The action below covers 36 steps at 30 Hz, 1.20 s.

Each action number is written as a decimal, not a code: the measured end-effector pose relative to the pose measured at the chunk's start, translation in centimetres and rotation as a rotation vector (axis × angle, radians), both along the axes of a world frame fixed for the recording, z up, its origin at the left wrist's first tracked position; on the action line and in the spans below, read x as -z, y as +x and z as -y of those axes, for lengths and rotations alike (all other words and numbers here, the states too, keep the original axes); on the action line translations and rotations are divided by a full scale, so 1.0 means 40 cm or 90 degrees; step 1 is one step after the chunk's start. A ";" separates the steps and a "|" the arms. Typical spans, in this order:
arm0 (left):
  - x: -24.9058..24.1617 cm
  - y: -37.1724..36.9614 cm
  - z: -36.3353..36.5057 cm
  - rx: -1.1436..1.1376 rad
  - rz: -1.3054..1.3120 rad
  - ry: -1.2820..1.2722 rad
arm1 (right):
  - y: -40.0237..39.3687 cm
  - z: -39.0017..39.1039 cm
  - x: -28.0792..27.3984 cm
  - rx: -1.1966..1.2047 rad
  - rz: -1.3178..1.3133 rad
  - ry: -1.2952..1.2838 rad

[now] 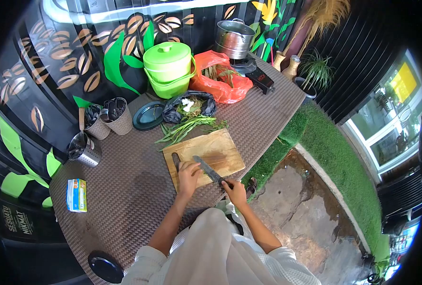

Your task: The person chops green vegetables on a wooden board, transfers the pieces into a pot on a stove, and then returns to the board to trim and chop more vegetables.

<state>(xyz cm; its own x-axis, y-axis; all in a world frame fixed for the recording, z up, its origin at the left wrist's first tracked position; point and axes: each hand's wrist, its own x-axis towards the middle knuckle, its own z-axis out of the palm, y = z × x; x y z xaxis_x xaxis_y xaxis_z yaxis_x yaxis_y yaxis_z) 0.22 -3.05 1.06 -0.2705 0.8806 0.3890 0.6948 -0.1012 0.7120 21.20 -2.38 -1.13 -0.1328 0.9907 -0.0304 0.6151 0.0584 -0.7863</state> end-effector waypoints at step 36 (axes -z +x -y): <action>-0.042 0.029 -0.085 0.096 0.229 -0.018 | 0.022 -0.074 -0.054 -0.032 -0.311 -0.259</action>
<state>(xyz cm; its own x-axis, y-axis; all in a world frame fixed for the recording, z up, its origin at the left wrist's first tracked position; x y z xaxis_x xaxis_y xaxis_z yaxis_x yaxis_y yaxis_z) 1.36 0.35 2.75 -0.2518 0.9300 0.2678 0.3793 -0.1598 0.9114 22.07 0.60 1.03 -0.2720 0.9050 -0.3271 0.1841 -0.2847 -0.9408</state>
